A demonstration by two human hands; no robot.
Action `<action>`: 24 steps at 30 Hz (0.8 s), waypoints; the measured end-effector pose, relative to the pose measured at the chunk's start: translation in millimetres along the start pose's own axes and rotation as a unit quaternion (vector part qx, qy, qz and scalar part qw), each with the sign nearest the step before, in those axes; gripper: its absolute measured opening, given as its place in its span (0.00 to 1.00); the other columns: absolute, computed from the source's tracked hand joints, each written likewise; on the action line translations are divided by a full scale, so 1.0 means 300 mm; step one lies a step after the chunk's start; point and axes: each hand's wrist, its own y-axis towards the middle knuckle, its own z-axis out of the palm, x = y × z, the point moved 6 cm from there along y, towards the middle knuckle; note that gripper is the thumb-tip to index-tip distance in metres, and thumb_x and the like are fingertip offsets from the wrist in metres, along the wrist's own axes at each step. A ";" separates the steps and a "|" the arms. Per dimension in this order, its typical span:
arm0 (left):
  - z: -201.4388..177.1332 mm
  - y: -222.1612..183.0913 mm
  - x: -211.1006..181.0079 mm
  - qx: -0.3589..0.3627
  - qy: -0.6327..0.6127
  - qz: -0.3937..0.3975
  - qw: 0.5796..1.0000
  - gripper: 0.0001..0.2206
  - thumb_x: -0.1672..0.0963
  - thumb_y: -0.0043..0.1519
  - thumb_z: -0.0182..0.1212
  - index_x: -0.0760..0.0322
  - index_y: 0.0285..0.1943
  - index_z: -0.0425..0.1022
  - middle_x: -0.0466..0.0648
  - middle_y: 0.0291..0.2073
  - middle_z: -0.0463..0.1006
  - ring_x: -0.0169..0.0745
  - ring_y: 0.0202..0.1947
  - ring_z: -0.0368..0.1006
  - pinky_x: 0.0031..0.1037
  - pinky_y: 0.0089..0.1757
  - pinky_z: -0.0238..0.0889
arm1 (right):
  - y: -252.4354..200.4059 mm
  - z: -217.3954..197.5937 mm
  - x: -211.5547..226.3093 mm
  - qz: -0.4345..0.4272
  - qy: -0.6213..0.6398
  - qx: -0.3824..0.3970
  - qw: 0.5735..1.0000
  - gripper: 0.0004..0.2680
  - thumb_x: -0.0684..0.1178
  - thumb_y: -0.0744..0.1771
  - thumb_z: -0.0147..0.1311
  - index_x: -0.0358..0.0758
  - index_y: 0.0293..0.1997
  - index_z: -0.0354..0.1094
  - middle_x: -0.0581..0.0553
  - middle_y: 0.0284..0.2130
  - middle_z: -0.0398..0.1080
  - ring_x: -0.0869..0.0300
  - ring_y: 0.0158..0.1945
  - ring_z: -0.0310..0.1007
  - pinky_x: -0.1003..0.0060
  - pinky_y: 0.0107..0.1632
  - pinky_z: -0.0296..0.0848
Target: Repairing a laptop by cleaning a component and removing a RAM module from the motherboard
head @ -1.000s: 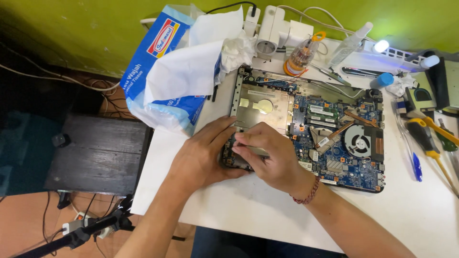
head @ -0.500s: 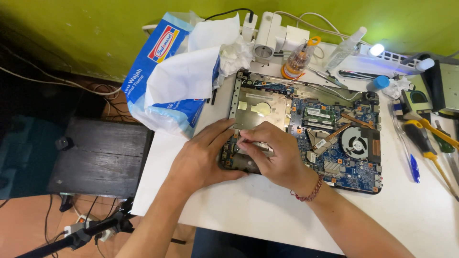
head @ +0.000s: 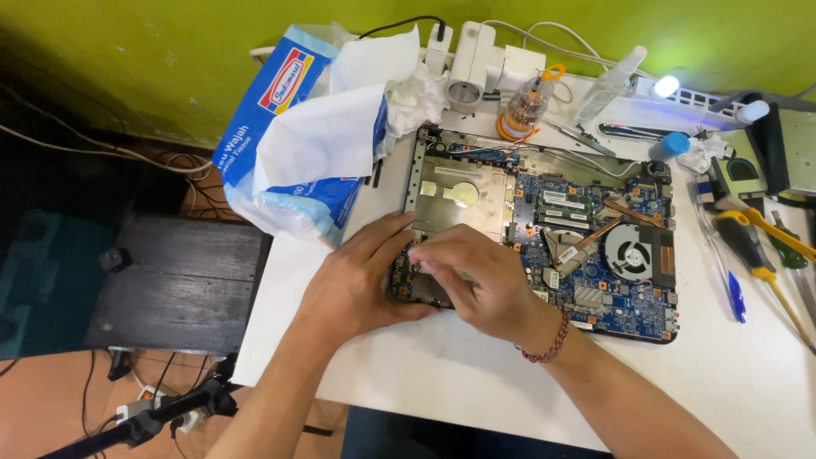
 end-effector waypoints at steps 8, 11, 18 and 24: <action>-0.002 0.002 -0.006 -0.015 0.007 0.015 1.000 0.33 0.50 0.44 0.76 0.73 0.52 0.66 0.59 0.55 0.69 0.57 0.55 0.68 0.41 0.52 0.66 | 0.005 0.012 0.019 0.000 -0.002 -0.024 1.000 0.06 0.39 0.66 0.52 0.35 0.47 0.67 0.39 0.37 0.71 0.57 0.38 0.74 0.69 0.44 0.75; 0.000 0.001 0.000 -0.008 0.005 0.008 1.000 0.34 0.49 0.43 0.76 0.73 0.53 0.66 0.58 0.57 0.68 0.57 0.56 0.68 0.41 0.52 0.66 | 0.011 0.013 0.022 0.000 0.003 -0.024 1.000 0.06 0.37 0.67 0.47 0.32 0.48 0.65 0.40 0.35 0.72 0.55 0.38 0.74 0.67 0.44 0.75; 0.001 0.001 -0.002 -0.011 0.006 0.011 1.000 0.34 0.51 0.42 0.77 0.73 0.53 0.67 0.59 0.56 0.69 0.57 0.56 0.68 0.41 0.53 0.66 | 0.019 0.008 0.025 0.003 0.003 -0.038 0.999 0.04 0.38 0.66 0.50 0.32 0.44 0.67 0.43 0.34 0.74 0.55 0.37 0.73 0.66 0.43 0.75; 0.005 -0.003 0.002 -0.014 0.005 0.013 1.000 0.33 0.50 0.44 0.76 0.72 0.54 0.66 0.59 0.57 0.68 0.57 0.57 0.67 0.41 0.53 0.65 | 0.014 0.015 0.026 0.018 0.009 -0.031 0.999 0.05 0.39 0.67 0.48 0.32 0.45 0.66 0.41 0.38 0.73 0.53 0.43 0.76 0.65 0.49 0.76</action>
